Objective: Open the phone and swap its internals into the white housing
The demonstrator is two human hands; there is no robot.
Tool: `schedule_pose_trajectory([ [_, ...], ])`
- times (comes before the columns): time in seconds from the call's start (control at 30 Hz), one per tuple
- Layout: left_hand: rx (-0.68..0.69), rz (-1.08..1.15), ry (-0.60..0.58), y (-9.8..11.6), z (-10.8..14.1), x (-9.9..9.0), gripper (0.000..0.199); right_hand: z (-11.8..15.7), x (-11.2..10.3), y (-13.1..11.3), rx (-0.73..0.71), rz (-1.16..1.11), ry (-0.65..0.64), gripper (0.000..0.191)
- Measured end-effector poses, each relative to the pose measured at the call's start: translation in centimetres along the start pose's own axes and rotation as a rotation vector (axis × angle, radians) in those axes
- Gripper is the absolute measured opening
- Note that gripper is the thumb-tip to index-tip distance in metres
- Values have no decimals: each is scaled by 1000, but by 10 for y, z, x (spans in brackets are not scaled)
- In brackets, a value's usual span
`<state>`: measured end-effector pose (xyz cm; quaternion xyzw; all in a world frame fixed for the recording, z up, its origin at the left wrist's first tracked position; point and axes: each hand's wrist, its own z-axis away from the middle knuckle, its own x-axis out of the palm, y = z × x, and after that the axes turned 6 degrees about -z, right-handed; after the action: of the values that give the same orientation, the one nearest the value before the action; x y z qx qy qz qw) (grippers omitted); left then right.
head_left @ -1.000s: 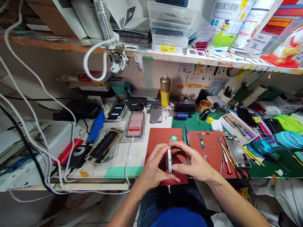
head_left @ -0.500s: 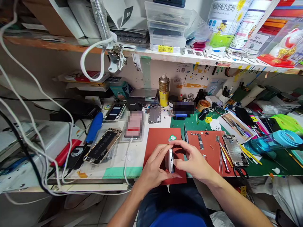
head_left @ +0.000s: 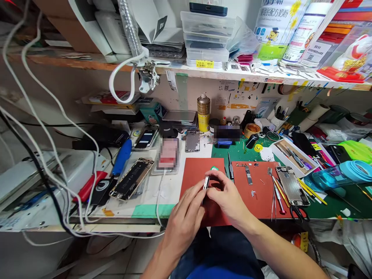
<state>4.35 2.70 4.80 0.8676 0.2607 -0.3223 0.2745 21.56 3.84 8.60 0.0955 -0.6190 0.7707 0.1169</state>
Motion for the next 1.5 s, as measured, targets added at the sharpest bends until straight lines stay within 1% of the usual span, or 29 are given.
schedule_pose_trajectory([
  [0.07, -15, -24, 38, 0, 5, 1, 70, -1, 4, 4, -50, 54, 47, 44],
  [0.13, -42, -38, 66, -1, 8, 1, 65, -1, 7, 6, -105, 98, 67, 37],
  [0.2, -83, -54, 94, -3, 7, 1, 58, 2, 7, 6, -152, 154, 47, 27],
  [0.27, -129, -77, 126, -2, 4, 0, 51, 7, 6, 5, -193, 230, 20, 23],
  [0.37, -174, -98, 169, 2, -2, 1, 47, 15, 3, 7, -252, 322, 13, 28],
  [0.47, -180, -87, 186, 8, -5, 4, 48, 19, 1, 12, -288, 365, 28, 32],
  [0.6, -178, -54, 188, 12, -2, 8, 51, 22, 2, 18, -328, 395, 37, 29],
  [0.77, -168, -51, 215, 14, 1, 11, 52, 24, 3, 17, -338, 422, 30, 30],
  [0.87, -157, -90, 214, 14, 2, 12, 52, 24, 2, 15, -346, 437, 35, 32],
  [0.93, -148, -124, 214, 14, 3, 14, 52, 24, 1, 15, -376, 456, 41, 33],
  [1.13, -141, -152, 218, 13, 4, 16, 50, 20, -6, 22, -534, 585, -5, 36],
  [1.23, -149, -120, 226, 13, 2, 17, 50, 15, -13, 27, -649, 730, -41, 40],
  [1.4, -168, -55, 236, 10, -1, 17, 48, 7, -24, 30, -894, 1028, -62, 43],
  [1.5, -165, -33, 227, 9, -2, 17, 48, 5, -28, 24, -961, 1127, -96, 39],
])
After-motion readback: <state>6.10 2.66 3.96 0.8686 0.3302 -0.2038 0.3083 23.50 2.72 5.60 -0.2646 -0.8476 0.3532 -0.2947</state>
